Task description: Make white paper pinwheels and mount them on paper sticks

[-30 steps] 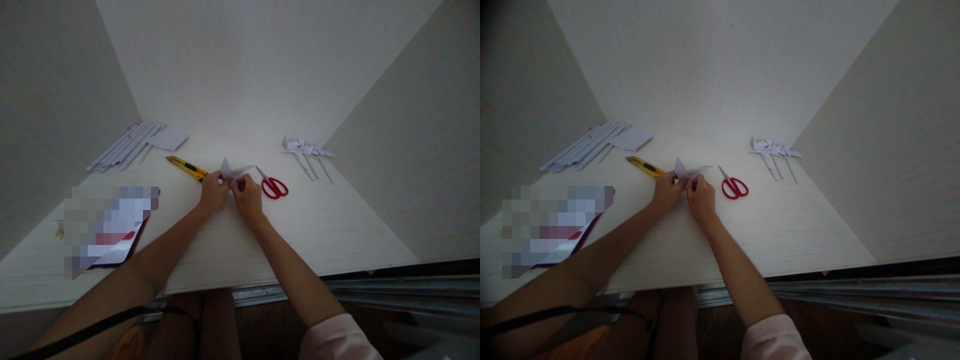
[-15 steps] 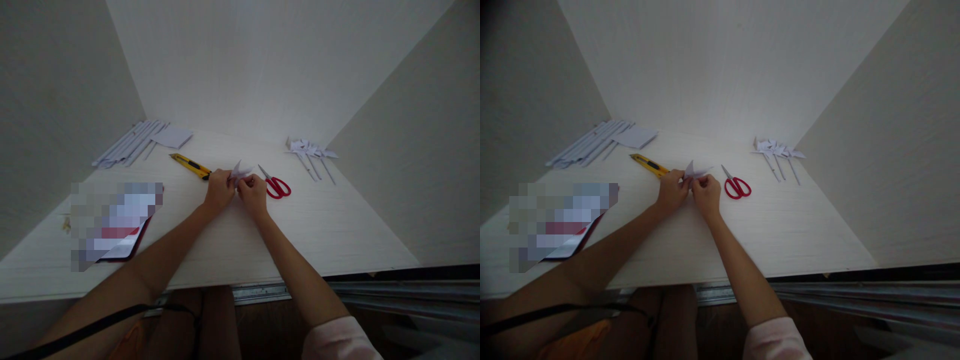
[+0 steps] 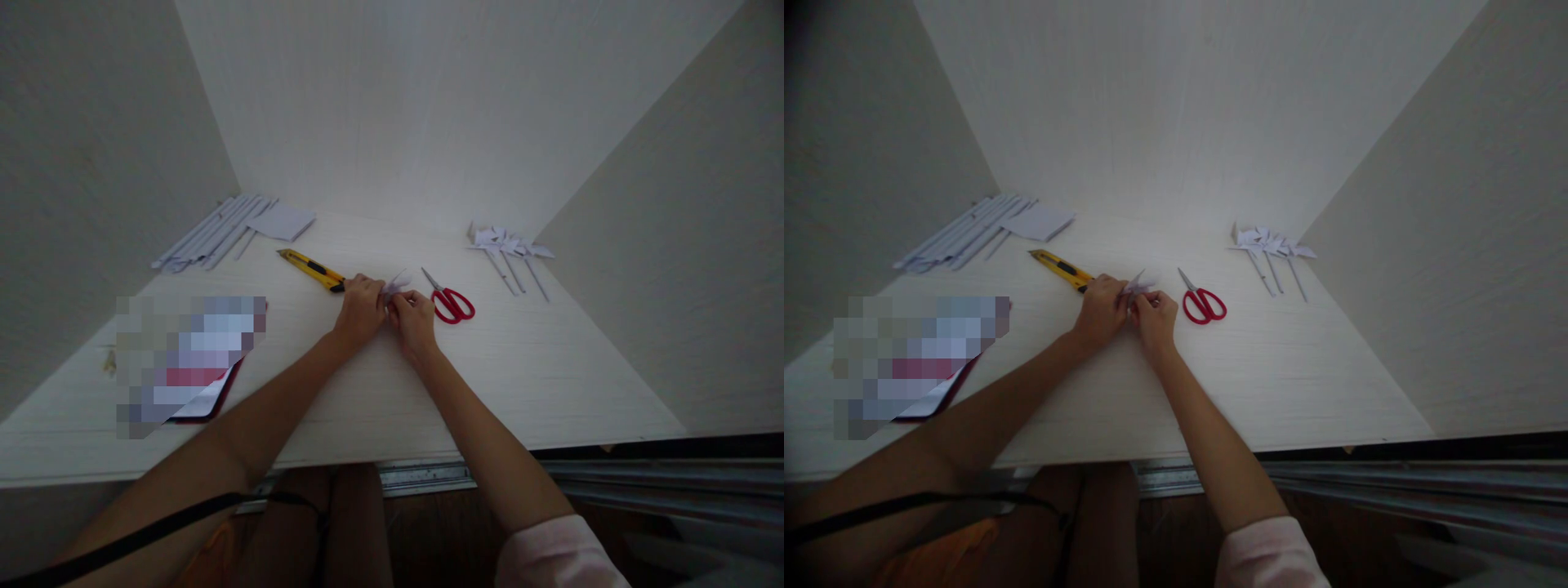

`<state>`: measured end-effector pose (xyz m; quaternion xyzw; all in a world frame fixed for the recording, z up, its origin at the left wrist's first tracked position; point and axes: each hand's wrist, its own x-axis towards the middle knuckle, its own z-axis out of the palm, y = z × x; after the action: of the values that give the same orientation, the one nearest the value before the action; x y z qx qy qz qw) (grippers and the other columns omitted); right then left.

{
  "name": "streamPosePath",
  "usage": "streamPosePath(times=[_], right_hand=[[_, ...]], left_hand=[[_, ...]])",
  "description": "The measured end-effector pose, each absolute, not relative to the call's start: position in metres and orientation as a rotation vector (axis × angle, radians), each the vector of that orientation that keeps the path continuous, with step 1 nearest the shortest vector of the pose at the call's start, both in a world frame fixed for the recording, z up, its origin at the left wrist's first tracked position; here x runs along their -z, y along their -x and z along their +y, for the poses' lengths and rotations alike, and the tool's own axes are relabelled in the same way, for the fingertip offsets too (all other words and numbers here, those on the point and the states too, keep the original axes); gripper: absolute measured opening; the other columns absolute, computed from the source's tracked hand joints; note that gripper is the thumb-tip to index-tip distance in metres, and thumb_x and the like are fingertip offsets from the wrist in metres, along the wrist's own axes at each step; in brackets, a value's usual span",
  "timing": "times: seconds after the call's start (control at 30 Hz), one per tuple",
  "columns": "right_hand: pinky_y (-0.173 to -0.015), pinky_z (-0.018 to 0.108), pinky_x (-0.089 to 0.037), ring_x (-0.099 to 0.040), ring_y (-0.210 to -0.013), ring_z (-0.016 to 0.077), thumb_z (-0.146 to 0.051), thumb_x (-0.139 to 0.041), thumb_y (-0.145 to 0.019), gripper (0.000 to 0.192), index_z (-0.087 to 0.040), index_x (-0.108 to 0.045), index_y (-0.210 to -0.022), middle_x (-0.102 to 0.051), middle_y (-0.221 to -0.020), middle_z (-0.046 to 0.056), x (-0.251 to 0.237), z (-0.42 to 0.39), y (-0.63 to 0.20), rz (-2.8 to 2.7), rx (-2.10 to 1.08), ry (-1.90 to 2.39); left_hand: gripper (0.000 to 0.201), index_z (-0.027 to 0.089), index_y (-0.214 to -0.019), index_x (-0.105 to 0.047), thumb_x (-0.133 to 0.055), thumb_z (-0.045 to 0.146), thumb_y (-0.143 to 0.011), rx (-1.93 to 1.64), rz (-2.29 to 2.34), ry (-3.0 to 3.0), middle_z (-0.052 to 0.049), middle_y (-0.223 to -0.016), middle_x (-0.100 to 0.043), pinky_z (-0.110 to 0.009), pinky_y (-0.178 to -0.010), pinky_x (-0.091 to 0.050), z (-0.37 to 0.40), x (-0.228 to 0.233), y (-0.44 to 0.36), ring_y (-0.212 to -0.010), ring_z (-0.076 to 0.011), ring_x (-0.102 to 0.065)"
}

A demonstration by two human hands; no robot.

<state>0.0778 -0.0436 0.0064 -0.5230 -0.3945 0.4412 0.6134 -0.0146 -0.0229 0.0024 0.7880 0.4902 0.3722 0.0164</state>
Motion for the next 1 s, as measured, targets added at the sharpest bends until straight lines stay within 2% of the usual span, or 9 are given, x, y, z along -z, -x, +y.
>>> streamPosePath(times=[0.33,0.67,1.0], right_hand=[[-0.033,0.017,-0.029,-0.039,-0.032,0.0051,-0.024,-0.052,-0.064,0.011,-0.018,-0.043,-0.061,-0.049,-0.043,-0.007,0.006,-0.037,-0.078,-1.034,-0.893,1.223],[-0.042,0.02,-0.038,-0.048,-0.042,0.0088,-0.026,-0.051,-0.066,0.01,-0.018,-0.045,-0.063,-0.053,-0.048,-0.003,0.005,-0.039,-0.08,-1.185,-0.712,1.312],[-0.034,0.019,-0.028,-0.04,-0.033,0.0066,-0.021,-0.05,-0.065,0.011,-0.02,-0.04,-0.062,-0.048,-0.044,-0.007,0.001,-0.041,-0.077,-1.049,-0.916,1.181]], left_hand=[[0.013,0.014,-0.074,-0.06,-0.047,0.014,-0.073,-1.237,1.563,-2.268,-0.007,-0.072,-0.061,-0.031,-0.071,-0.04,-0.019,-0.005,0.016,-0.073,-0.0189,-0.053],[0.013,0.013,-0.073,-0.063,-0.051,0.018,-0.073,-1.277,1.56,-2.105,-0.006,-0.073,-0.063,-0.028,-0.068,-0.041,-0.021,-0.008,0.018,-0.07,-0.0164,-0.054],[0.012,0.013,-0.073,-0.064,-0.053,0.016,-0.072,-1.337,1.506,-2.142,-0.005,-0.072,-0.063,-0.027,-0.07,-0.042,-0.023,-0.009,0.017,-0.07,-0.0157,-0.055]])
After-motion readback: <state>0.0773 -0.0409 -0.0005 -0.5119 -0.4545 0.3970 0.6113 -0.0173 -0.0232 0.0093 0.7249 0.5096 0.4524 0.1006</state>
